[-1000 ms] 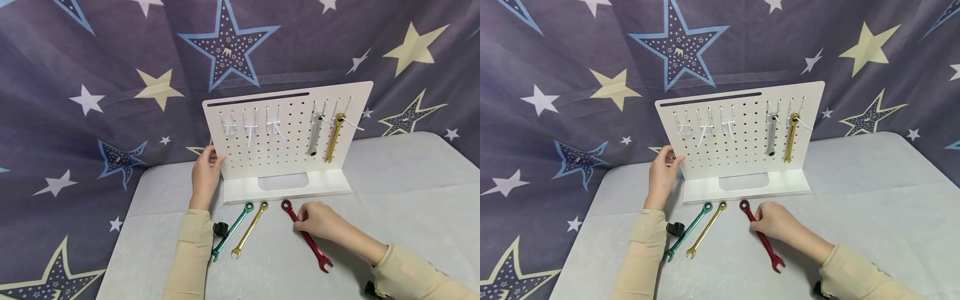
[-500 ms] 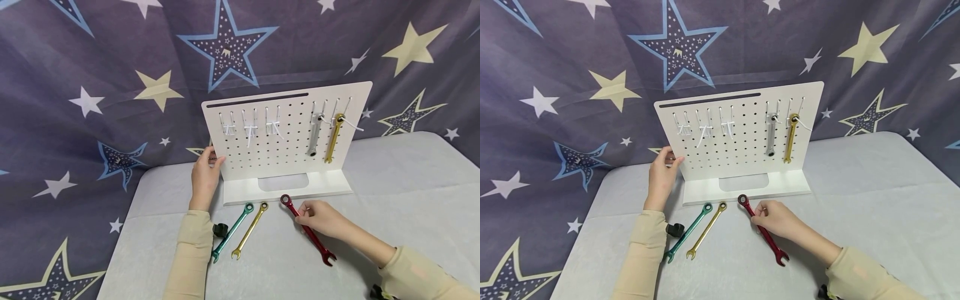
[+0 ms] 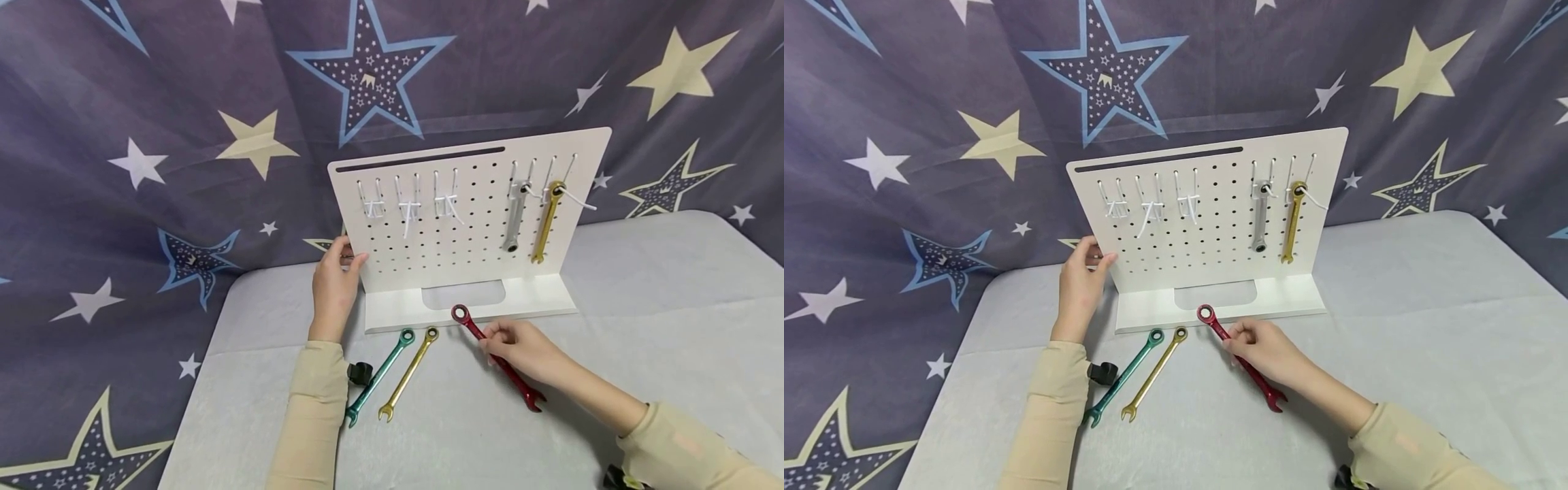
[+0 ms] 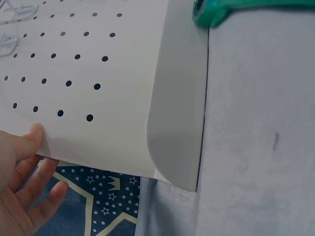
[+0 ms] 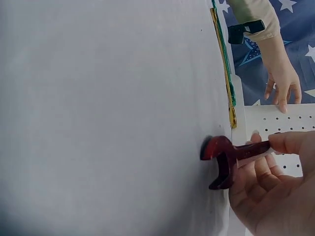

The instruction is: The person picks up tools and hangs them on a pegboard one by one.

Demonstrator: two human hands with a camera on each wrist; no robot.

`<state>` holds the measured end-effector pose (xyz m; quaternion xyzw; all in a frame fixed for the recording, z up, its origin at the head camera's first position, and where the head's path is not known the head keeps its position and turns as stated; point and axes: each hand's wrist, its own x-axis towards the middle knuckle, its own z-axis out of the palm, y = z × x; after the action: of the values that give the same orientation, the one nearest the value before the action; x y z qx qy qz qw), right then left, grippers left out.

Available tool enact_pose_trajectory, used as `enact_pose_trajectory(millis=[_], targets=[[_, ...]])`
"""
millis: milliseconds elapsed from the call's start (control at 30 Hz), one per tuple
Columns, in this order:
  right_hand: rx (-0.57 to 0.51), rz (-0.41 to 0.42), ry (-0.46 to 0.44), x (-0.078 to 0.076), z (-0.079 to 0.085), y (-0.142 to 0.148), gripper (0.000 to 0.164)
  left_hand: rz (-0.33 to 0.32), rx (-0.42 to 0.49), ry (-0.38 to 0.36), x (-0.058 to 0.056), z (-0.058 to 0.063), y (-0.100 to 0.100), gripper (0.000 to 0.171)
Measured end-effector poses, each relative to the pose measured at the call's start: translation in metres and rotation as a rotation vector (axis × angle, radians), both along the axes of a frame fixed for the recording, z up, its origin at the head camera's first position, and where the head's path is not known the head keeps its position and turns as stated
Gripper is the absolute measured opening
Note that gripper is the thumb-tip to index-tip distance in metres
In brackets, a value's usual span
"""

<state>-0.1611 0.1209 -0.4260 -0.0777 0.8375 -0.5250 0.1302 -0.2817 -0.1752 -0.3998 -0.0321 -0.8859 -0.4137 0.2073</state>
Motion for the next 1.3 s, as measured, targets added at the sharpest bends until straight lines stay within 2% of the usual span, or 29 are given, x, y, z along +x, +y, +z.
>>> enact_pose_trajectory(millis=[267, 767, 1067, 1300], targets=[[-0.053, -0.038, -0.010, 0.000, 0.003, 0.001, 0.017, 0.001, 0.000, 0.008, 0.001, 0.000, 0.000, 0.033], [-0.178, -0.055, 0.050, 0.001, 0.005, 0.002, 0.015, 0.010, -0.028, 0.015, 0.000, -0.001, 0.001, 0.033], [-0.266, -0.105, 0.221, 0.001, 0.012, -0.001, 0.012, 0.008, -0.025, 0.017, 0.001, -0.001, 0.001, 0.034], [-0.350, -0.099, 0.340, -0.003, 0.024, -0.004, 0.010, 0.010, -0.028, 0.016, 0.001, 0.000, 0.001, 0.034]])
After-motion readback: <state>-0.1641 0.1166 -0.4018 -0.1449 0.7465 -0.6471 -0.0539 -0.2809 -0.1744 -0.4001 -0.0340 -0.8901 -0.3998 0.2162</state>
